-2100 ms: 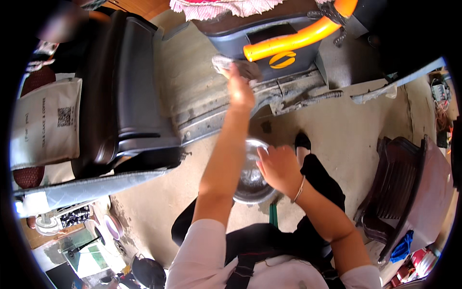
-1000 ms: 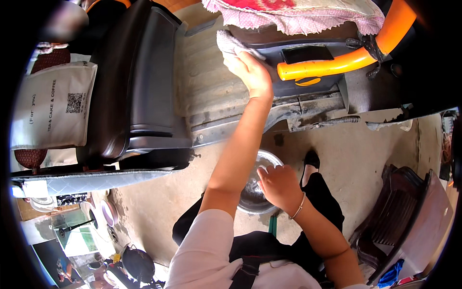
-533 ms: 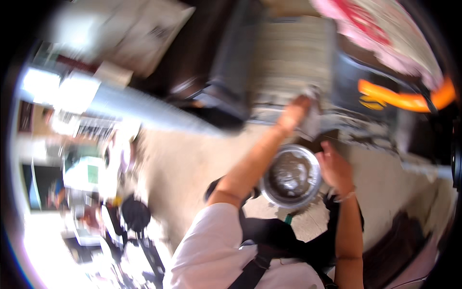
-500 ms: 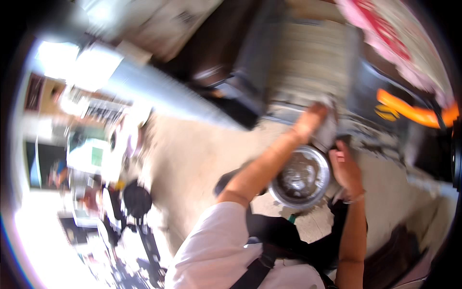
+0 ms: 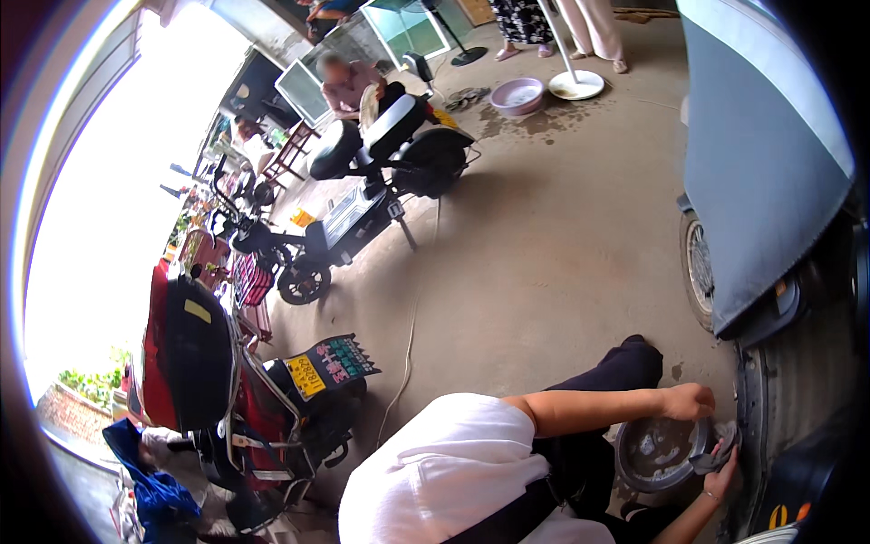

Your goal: The person wipes the interior and exterior surfaces of a motorized rickshaw using a cloth and a basin of water.

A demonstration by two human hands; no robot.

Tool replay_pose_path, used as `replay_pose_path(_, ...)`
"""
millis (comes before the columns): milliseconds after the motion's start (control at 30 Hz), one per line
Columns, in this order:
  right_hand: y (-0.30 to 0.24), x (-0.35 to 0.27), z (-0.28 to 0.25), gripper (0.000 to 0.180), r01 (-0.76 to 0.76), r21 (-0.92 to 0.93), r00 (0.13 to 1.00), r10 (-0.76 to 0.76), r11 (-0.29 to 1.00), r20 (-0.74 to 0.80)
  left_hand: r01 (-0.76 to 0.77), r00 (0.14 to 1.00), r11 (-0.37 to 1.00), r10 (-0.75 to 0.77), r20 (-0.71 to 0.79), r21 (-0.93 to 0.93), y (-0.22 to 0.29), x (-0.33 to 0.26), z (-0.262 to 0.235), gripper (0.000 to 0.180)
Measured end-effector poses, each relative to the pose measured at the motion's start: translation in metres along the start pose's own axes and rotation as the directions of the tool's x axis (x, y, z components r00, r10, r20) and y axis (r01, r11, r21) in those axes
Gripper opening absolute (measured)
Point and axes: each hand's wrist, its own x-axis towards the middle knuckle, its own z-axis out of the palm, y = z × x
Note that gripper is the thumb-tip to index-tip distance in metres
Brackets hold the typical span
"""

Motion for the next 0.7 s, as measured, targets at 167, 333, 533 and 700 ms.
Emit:
replay_pose_path(167, 0.000, 0.052, -0.066, 0.039, -0.043, -0.084, 0.991, 0.053, 0.996, 0.125, 0.074, 0.997, 0.989, -0.077, -0.018, -0.124, 0.018, -0.011, -0.039, 0.026)
replay_pose_path(333, -0.009, 0.054, -0.088, 0.050, 0.041, -0.245, 0.995, -0.018, 0.969, 0.094, 0.095, 0.995, 0.982, -0.089, 0.042, -0.162, 0.021, -0.008, -0.039, 0.026)
replay_pose_path(533, 0.006, 0.040, -0.085, 0.059, -0.361, -0.002, 0.923, 0.357, 0.933, -0.147, 0.111, 0.992, 0.968, -0.095, 0.079, -0.226, -0.007, -0.003, -0.014, 0.026)
replay_pose_path(700, 0.035, 0.001, -0.050, 0.048, -0.202, 0.039, 0.968, 0.193, 0.979, 0.163, 0.170, 0.983, 0.967, -0.152, 0.106, -0.191, -0.035, -0.015, -0.008, 0.026)
